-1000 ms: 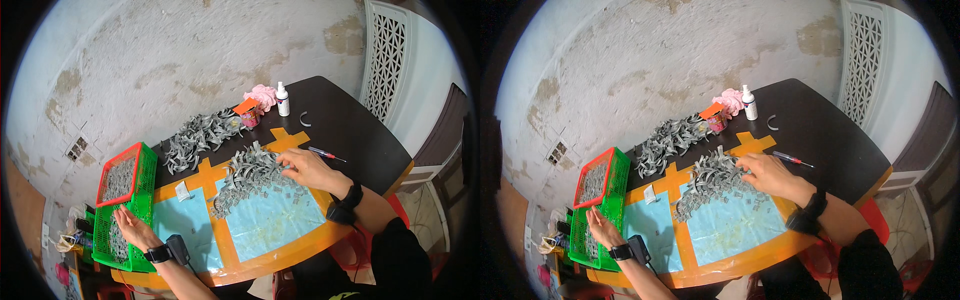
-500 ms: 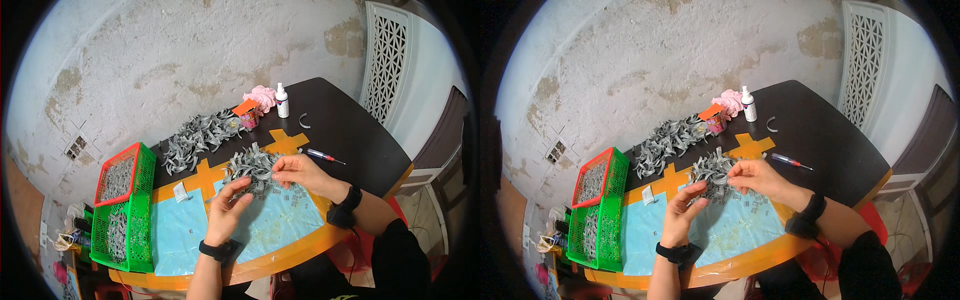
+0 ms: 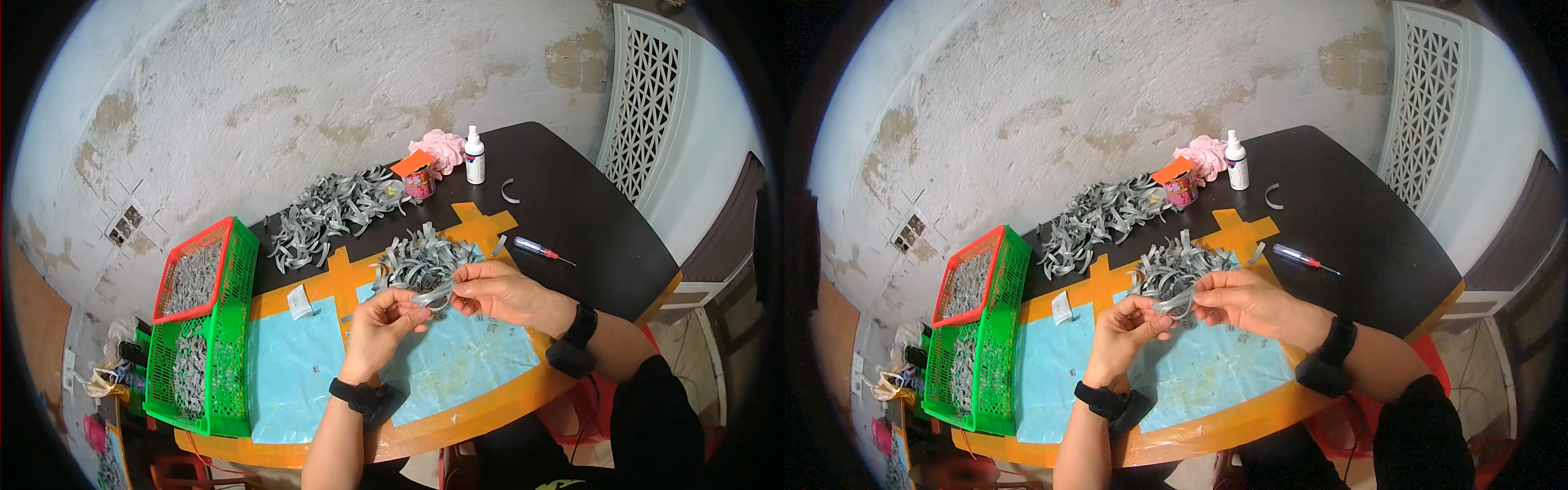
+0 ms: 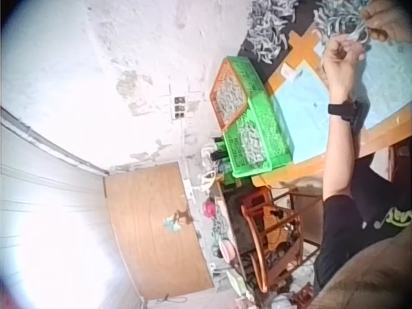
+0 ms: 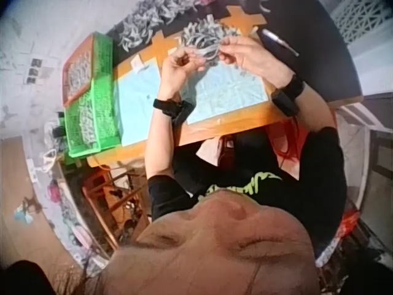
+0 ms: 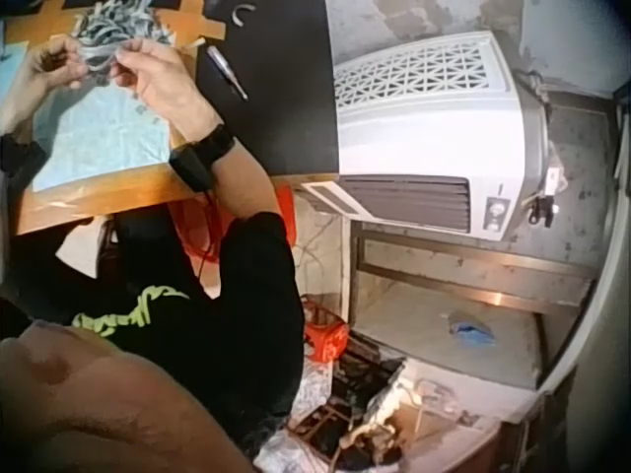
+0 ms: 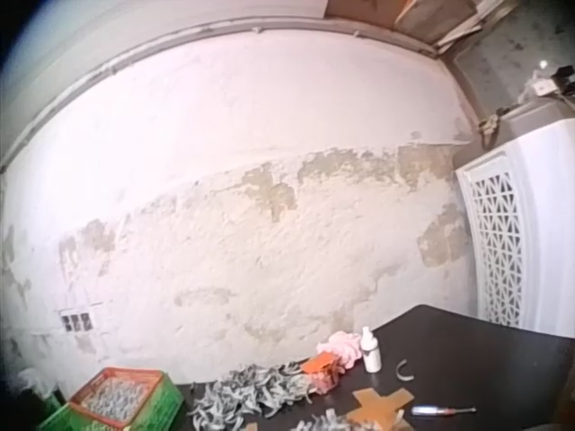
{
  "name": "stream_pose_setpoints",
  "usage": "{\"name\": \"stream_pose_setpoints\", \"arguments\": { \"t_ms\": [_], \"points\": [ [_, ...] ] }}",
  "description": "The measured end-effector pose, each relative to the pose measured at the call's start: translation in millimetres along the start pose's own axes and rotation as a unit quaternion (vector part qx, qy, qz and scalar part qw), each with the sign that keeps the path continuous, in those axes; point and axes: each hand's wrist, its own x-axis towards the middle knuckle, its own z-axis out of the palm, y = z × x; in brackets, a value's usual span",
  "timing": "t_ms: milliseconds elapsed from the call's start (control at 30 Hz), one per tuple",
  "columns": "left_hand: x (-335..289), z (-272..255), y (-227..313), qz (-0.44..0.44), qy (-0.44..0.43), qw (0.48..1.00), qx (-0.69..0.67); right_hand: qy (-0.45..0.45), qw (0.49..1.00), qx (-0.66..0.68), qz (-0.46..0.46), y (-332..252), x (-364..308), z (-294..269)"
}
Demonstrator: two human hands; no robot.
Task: Processing and manual assembly of small grey shoe components at a workbench.
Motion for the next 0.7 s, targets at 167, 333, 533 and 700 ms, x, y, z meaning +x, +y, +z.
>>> {"name": "stream_pose_setpoints", "arguments": {
  "t_ms": [167, 333, 533, 700],
  "points": [
    [0, 3, 3, 0.017, 0.03, 0.999, -0.038, 0.089, 0.985, -0.127, -0.08, -2, -6, 24],
    [-3, 14, 11, 0.027, 0.044, 0.999, -0.017, 0.129, 0.808, -0.495, -0.293, -8, -13, 37],
    [-2, 6, 3, 0.008, -0.043, 0.999, 0.019, 0.048, 0.822, -0.523, -0.222, 7, -6, 24],
    [-4, 17, 12, 0.102, -0.028, 0.957, 0.271, 0.047, 0.924, -0.346, -0.155, 6, -6, 12]
  ]
}}
